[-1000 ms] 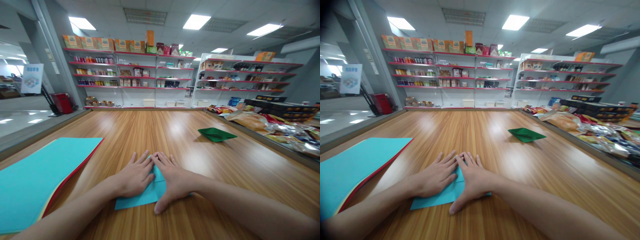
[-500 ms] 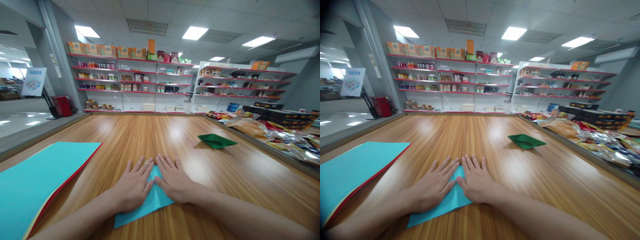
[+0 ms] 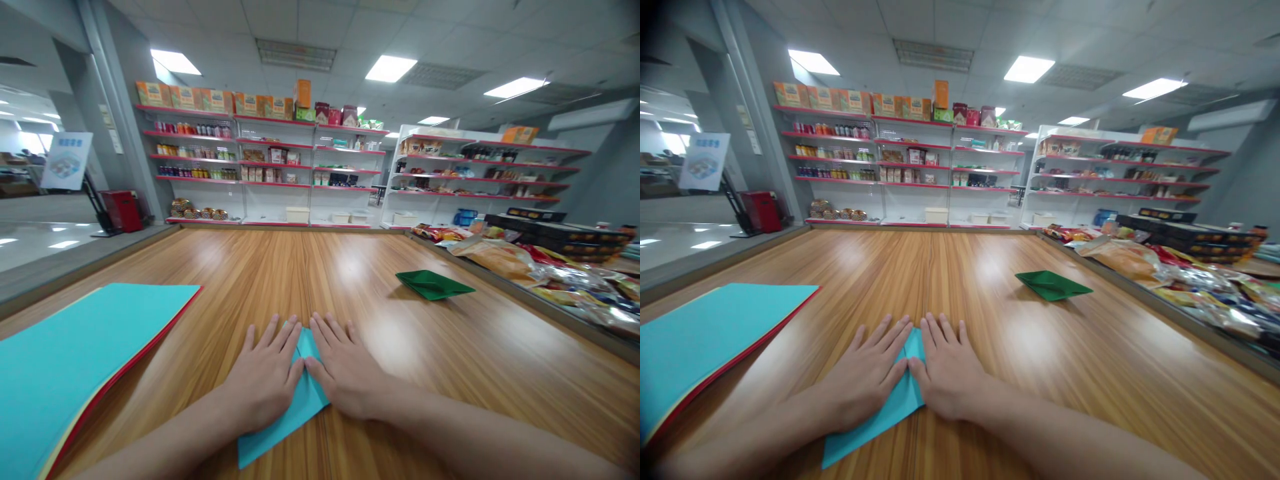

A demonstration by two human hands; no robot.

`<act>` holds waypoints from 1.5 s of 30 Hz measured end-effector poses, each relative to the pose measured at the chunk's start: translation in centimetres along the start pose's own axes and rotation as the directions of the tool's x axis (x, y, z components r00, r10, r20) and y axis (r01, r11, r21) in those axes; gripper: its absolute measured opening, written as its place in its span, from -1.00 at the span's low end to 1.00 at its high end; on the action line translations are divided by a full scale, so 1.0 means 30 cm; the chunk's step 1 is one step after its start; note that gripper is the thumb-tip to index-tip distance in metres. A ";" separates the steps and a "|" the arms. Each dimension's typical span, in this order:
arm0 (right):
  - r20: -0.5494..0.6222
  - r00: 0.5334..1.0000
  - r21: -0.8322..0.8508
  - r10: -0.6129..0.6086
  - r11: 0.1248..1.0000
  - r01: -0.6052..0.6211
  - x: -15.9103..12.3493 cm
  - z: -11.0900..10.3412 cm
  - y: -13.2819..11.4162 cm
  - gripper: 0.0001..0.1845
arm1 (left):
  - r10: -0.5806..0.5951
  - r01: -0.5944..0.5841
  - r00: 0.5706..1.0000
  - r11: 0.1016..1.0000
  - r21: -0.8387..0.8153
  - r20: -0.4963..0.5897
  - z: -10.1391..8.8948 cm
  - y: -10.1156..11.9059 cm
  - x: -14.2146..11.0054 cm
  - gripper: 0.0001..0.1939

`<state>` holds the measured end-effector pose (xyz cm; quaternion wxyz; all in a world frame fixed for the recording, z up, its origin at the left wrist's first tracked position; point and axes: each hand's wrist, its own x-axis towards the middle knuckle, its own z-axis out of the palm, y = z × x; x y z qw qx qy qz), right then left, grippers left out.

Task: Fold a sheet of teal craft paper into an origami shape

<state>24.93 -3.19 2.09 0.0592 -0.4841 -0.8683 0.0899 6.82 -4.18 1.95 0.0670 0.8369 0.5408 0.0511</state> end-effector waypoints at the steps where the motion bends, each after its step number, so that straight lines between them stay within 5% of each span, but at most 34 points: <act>1: -0.006 1.000 -0.003 0.009 1.000 -0.009 0.006 0.000 0.011 -0.26 | -0.004 0.004 1.000 1.000 -0.004 -0.003 -0.001 0.002 0.001 -0.36; 6: -0.066 0.998 -0.047 -0.021 0.999 0.018 0.014 -0.010 0.036 -0.30 | 0.004 0.000 0.993 0.999 0.033 -0.120 -0.019 0.023 0.004 -0.43; 14: -0.288 0.957 -0.154 0.036 0.985 -0.084 -0.008 -0.022 -0.021 -0.71 | 0.083 -0.056 0.960 0.992 0.109 -0.266 -0.030 0.034 0.002 -0.64; 19: -0.291 0.957 -0.154 -0.014 0.988 -0.033 -0.007 -0.011 -0.014 -0.77 | 0.077 -0.043 0.958 0.991 0.124 -0.277 -0.019 0.020 0.017 -0.66; 25: -0.234 0.971 0.016 -0.045 0.999 0.050 0.017 -0.032 0.011 -0.78 | 0.095 -0.074 0.986 0.986 0.152 -0.136 -0.037 -0.035 0.051 -0.51; 28: -0.257 0.966 0.087 -0.029 0.995 0.053 0.029 -0.045 0.031 -0.81 | 0.085 -0.056 0.980 0.985 0.164 -0.179 -0.048 -0.069 0.056 -0.48; 33: -0.275 0.961 0.102 -0.034 0.993 0.065 0.042 -0.051 0.079 -0.84 | 0.046 -0.074 0.972 0.990 -0.117 -0.231 -0.057 -0.123 0.055 -0.53; 37: -0.351 0.935 -0.012 -0.042 0.999 0.041 0.042 -0.053 0.082 -0.82 | 0.143 -0.223 0.970 0.838 -0.498 -0.194 -0.057 -0.134 0.057 -0.71; 42: -0.380 0.895 -0.108 -0.233 0.972 0.208 0.033 -0.046 0.035 -0.80 | 0.142 -0.297 0.937 0.808 -0.509 -0.320 -0.036 -0.073 0.058 -0.81; 45: -0.344 0.909 -0.038 -0.233 0.971 0.235 0.031 -0.035 0.031 -0.78 | 0.203 -0.306 0.949 0.775 -0.554 -0.241 -0.036 -0.053 0.057 -0.79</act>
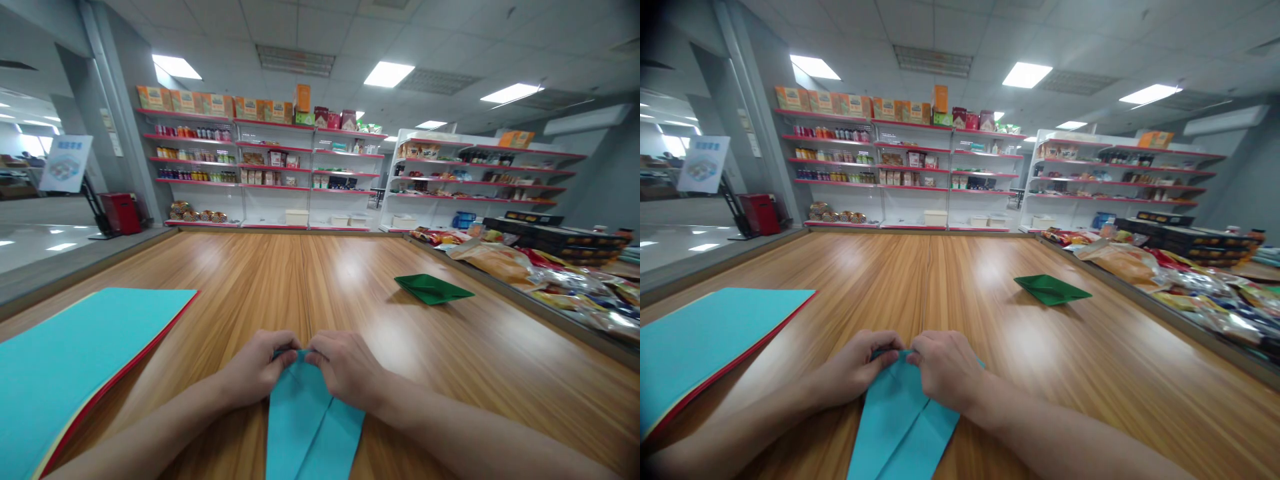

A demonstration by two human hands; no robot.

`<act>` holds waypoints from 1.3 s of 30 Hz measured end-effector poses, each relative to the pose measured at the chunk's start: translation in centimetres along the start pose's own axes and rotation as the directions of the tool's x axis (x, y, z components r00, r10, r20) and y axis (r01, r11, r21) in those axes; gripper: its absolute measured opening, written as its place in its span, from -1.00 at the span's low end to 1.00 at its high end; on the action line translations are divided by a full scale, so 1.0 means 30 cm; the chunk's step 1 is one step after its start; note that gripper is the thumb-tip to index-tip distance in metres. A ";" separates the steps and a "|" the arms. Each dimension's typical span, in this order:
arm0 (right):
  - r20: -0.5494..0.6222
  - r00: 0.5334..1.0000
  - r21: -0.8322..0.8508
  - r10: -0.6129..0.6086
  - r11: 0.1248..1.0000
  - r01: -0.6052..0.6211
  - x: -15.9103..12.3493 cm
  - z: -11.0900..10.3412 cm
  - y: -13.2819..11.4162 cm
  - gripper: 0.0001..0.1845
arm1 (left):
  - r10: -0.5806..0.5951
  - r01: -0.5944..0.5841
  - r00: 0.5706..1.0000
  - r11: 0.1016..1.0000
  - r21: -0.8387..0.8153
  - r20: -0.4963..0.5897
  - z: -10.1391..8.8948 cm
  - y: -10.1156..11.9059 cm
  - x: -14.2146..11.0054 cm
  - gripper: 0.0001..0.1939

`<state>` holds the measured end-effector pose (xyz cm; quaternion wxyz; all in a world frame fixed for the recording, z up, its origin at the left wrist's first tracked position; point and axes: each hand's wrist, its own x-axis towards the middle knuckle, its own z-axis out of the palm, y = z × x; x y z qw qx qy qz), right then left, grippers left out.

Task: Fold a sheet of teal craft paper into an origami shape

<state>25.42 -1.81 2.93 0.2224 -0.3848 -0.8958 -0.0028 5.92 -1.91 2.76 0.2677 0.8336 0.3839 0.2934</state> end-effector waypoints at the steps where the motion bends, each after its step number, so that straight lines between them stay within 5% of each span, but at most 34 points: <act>1: 0.004 1.000 0.024 0.009 1.000 -0.009 -0.001 0.001 0.005 -0.77 | -0.016 0.017 0.999 1.000 -0.007 0.035 -0.003 0.001 0.000 -0.76; 8: -0.042 0.991 0.076 0.129 0.989 -0.125 0.020 -0.017 0.112 -0.74 | -0.037 0.063 0.986 0.985 0.159 -0.165 -0.060 -0.032 -0.003 -0.73; 12: -0.160 0.892 0.233 0.422 0.895 -0.382 0.043 -0.011 0.203 -0.64 | -0.163 0.215 0.936 0.966 0.140 -0.312 -0.097 -0.066 -0.002 -0.72; 13: -0.138 0.856 0.402 0.498 0.818 -0.411 0.049 -0.006 0.216 -0.57 | -0.206 0.260 0.908 0.960 0.106 -0.364 -0.100 -0.072 0.001 -0.71; 15: -0.003 0.788 0.762 0.616 0.512 -0.398 0.057 0.006 0.223 -0.41 | -0.281 0.316 0.852 0.949 0.004 -0.442 -0.097 -0.081 0.006 -0.70; 17: 0.139 0.811 0.913 0.568 0.244 -0.328 0.060 0.018 0.201 -0.36 | -0.339 0.310 0.822 0.940 -0.141 -0.458 -0.083 -0.084 0.012 -0.69; 20: 0.211 0.890 0.944 0.405 0.153 -0.294 0.053 0.030 0.144 -0.52 | -0.387 0.239 0.860 0.881 -0.408 -0.333 -0.060 -0.076 0.014 -0.66; 24: 0.245 0.916 0.952 0.317 0.101 -0.290 0.037 0.031 0.106 -0.57 | -0.289 0.261 0.956 0.740 -0.619 0.057 -0.055 -0.060 0.001 -0.63; 27: 0.295 0.914 0.938 0.277 0.096 -0.332 0.031 0.024 0.116 -0.55 | -0.245 0.379 0.924 0.693 -0.613 0.294 -0.064 -0.062 -0.009 -0.67; 39: 0.364 0.923 0.913 0.121 0.147 -0.380 0.026 0.001 0.079 -0.54 | -0.231 0.438 0.890 0.675 -0.594 0.394 -0.058 -0.066 -0.015 -0.76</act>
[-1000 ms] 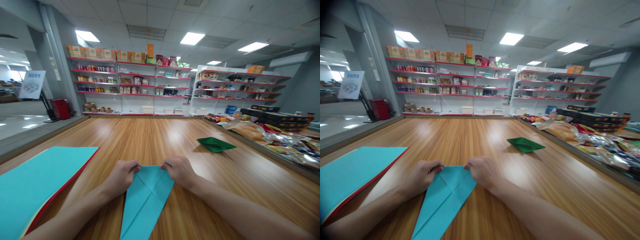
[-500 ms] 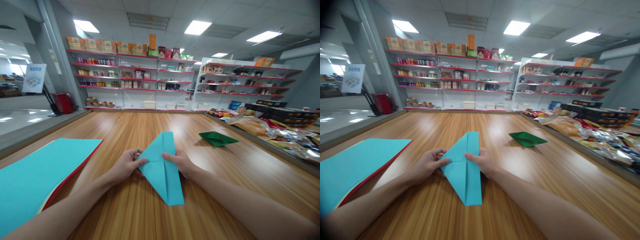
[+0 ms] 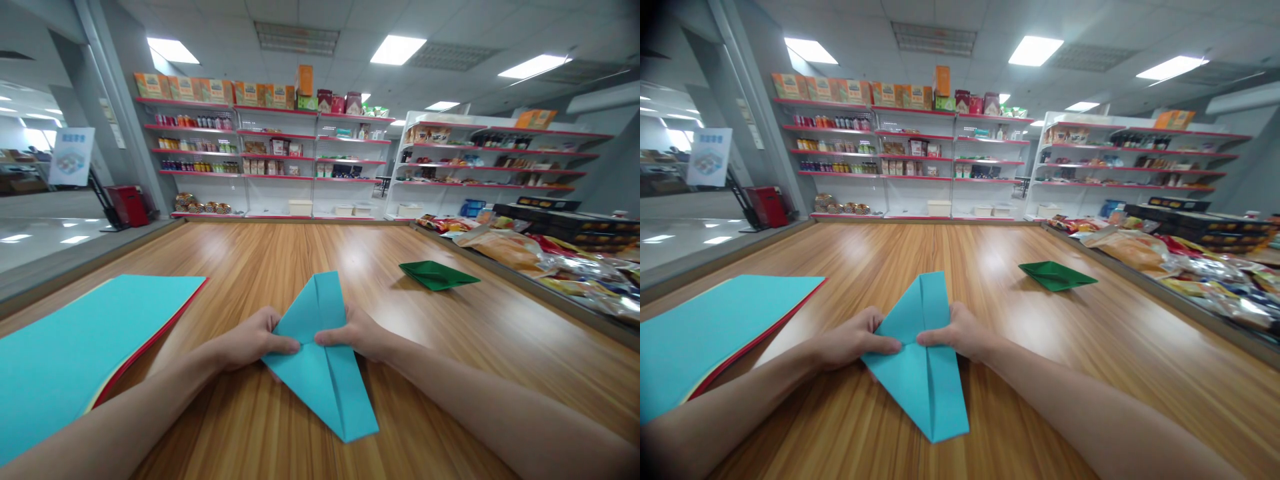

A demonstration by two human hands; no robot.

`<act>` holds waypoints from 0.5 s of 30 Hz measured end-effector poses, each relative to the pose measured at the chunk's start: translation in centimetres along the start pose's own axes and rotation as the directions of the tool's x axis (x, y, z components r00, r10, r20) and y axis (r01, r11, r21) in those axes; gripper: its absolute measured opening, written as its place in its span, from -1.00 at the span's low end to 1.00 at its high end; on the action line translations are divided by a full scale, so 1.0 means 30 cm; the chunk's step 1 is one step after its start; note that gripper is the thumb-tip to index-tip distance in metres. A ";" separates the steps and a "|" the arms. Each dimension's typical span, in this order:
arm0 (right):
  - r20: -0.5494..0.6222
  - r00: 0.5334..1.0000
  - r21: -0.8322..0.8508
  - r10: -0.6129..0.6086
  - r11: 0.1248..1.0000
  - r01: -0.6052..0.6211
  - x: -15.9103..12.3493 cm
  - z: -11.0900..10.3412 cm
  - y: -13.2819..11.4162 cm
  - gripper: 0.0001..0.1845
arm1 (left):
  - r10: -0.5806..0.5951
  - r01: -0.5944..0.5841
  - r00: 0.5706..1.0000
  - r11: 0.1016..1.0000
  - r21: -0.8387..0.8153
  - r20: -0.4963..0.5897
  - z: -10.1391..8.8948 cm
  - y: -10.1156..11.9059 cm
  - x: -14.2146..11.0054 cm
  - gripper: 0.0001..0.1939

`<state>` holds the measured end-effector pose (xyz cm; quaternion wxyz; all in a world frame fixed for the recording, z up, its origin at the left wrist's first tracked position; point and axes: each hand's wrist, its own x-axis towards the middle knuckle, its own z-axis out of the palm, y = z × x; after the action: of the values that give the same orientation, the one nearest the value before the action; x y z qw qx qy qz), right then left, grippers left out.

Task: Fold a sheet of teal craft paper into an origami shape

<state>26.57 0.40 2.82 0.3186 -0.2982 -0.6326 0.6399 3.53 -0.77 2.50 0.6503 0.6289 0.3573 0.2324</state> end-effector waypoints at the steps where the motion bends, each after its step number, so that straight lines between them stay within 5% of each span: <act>1: 0.011 1.000 0.011 0.017 1.000 -0.017 0.001 0.000 0.000 -0.52 | 0.019 -0.019 1.000 1.000 -0.021 -0.024 0.003 -0.001 0.000 -0.75; 5: 0.046 0.996 0.038 0.082 0.996 -0.084 0.002 -0.011 0.001 -0.49 | 0.073 -0.080 0.993 0.994 -0.072 -0.097 0.007 0.000 0.000 -0.71; 11: -0.008 0.988 0.193 0.153 0.970 -0.148 0.010 -0.019 0.006 -0.62 | -0.065 0.088 0.985 0.986 -0.142 0.161 0.006 -0.003 -0.009 -0.65; 15: -0.092 0.980 0.449 0.178 0.886 -0.119 0.023 -0.037 0.010 -0.59 | 0.122 -0.183 0.974 0.919 -0.349 -0.188 0.028 -0.017 0.013 -0.65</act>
<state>27.00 1.62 2.52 0.3685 -0.3068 -0.4244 0.7681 4.34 -1.07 1.89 0.7040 0.5023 0.3096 0.3953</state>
